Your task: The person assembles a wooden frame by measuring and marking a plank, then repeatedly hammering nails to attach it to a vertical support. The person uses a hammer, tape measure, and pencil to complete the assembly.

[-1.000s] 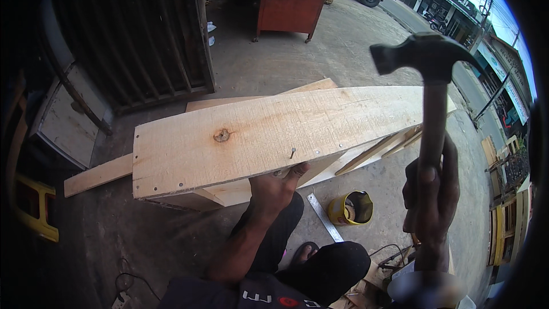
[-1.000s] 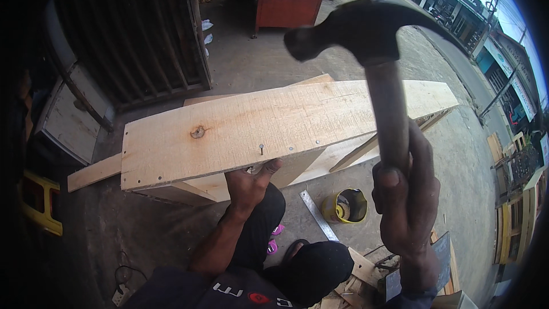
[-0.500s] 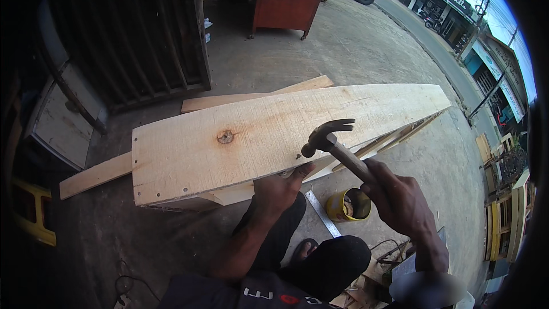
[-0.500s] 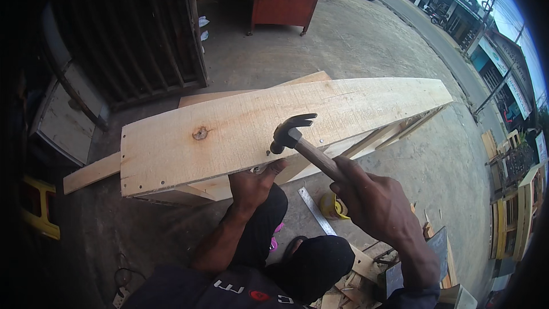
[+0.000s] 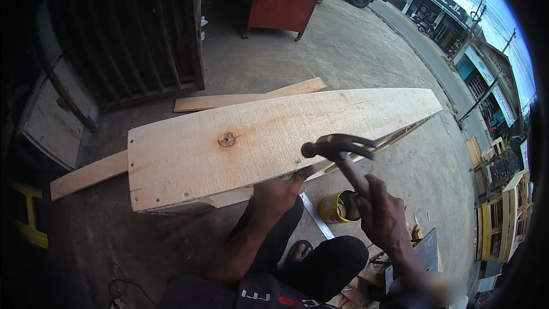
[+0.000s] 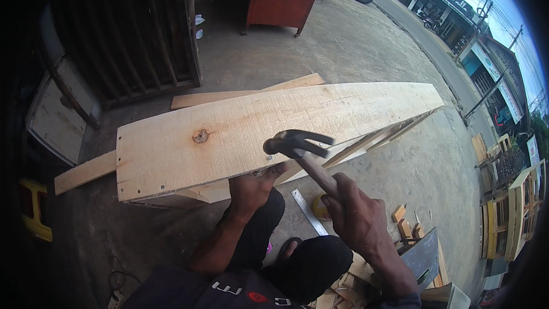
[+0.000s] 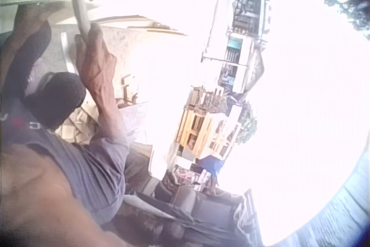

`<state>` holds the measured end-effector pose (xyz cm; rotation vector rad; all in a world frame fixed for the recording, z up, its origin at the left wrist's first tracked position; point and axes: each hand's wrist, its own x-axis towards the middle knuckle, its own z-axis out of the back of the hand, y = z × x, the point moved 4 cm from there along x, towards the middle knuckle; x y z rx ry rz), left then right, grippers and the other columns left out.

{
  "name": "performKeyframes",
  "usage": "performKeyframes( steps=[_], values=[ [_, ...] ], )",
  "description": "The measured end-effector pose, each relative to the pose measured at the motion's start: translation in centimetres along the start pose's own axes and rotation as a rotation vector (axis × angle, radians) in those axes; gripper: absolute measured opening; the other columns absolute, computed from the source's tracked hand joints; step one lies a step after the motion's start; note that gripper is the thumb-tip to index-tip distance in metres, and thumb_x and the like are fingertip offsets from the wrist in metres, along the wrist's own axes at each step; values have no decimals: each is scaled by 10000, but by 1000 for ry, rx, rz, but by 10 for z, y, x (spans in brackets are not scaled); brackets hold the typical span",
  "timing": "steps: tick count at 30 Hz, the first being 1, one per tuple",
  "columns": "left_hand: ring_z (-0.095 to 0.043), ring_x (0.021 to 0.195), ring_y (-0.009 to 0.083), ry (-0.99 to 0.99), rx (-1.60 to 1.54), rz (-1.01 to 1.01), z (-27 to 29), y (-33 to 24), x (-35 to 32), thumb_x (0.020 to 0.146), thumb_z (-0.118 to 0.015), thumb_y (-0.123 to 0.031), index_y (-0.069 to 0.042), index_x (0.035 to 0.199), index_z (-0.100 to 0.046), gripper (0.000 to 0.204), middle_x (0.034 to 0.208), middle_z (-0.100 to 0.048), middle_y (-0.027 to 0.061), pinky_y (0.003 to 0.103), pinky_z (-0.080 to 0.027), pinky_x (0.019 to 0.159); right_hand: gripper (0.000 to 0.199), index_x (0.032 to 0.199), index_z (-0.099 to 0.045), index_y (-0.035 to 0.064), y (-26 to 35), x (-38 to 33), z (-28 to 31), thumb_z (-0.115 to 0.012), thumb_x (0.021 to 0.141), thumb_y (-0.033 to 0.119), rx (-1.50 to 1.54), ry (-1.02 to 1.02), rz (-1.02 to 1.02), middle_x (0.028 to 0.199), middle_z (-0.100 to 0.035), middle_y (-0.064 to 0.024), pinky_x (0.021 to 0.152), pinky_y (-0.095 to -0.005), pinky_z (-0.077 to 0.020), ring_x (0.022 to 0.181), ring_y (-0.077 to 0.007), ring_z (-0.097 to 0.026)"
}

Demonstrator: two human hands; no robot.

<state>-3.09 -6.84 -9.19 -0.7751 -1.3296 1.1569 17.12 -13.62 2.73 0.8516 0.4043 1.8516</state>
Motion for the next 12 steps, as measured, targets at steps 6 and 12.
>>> performKeyframes(
  steps=[6,12],
  values=[
    [-703,1056,305,13,-11,86,-2,5,-2,818,-906,-284,32,1162,-694,513,1080,-745,186,430,-535,942,547,1268,-468,-48,-7,-7,16,-399,1111,472,503,-396,9,612,-534,-29,459,-221,-364,488,-92,-544],
    [-694,1098,324,29,-69,116,1,2,-1,853,-877,-297,4,1277,-647,568,1202,-722,180,474,-515,1001,486,1432,-453,104,-2,4,14,-654,1010,238,-234,155,-89,920,-746,-246,687,-503,-606,805,-423,-764]
  ],
)
